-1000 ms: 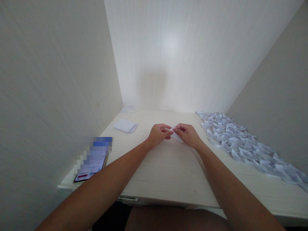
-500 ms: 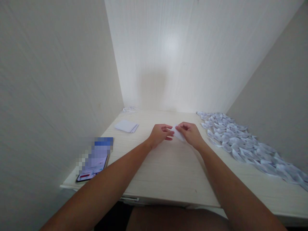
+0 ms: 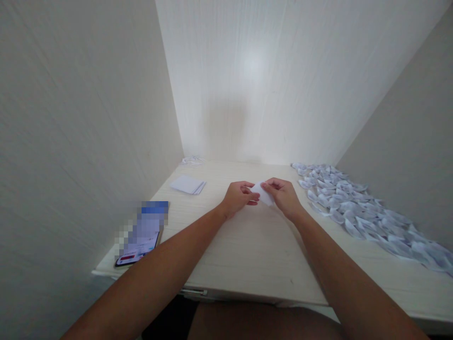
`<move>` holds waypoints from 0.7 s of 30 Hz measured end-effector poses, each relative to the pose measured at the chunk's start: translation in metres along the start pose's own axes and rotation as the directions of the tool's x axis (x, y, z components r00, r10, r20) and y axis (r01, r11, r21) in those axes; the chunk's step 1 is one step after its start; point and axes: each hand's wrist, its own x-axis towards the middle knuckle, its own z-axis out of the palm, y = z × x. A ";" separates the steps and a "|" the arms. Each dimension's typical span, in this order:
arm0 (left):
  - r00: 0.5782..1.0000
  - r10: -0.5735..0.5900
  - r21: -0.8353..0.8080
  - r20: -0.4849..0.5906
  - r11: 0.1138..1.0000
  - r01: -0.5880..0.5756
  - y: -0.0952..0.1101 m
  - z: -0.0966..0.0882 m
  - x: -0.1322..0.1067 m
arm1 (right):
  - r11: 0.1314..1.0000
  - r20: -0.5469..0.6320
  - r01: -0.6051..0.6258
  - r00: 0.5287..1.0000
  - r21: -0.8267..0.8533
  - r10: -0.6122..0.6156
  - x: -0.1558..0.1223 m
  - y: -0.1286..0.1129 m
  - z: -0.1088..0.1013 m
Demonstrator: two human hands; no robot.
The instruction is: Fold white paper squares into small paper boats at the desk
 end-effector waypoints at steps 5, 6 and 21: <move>0.998 -0.006 0.003 0.061 1.000 0.006 0.002 0.004 -0.002 | 0.998 -0.005 -0.025 1.000 0.063 0.025 0.000 0.001 0.004; 0.998 -0.015 0.014 0.053 1.000 0.015 0.003 0.005 -0.003 | 0.997 -0.008 -0.029 1.000 0.073 0.029 0.000 0.002 0.005; 0.997 -0.060 0.027 0.052 0.998 0.059 0.002 0.016 -0.012 | 0.991 -0.149 -0.025 0.988 0.129 0.045 0.002 0.009 0.008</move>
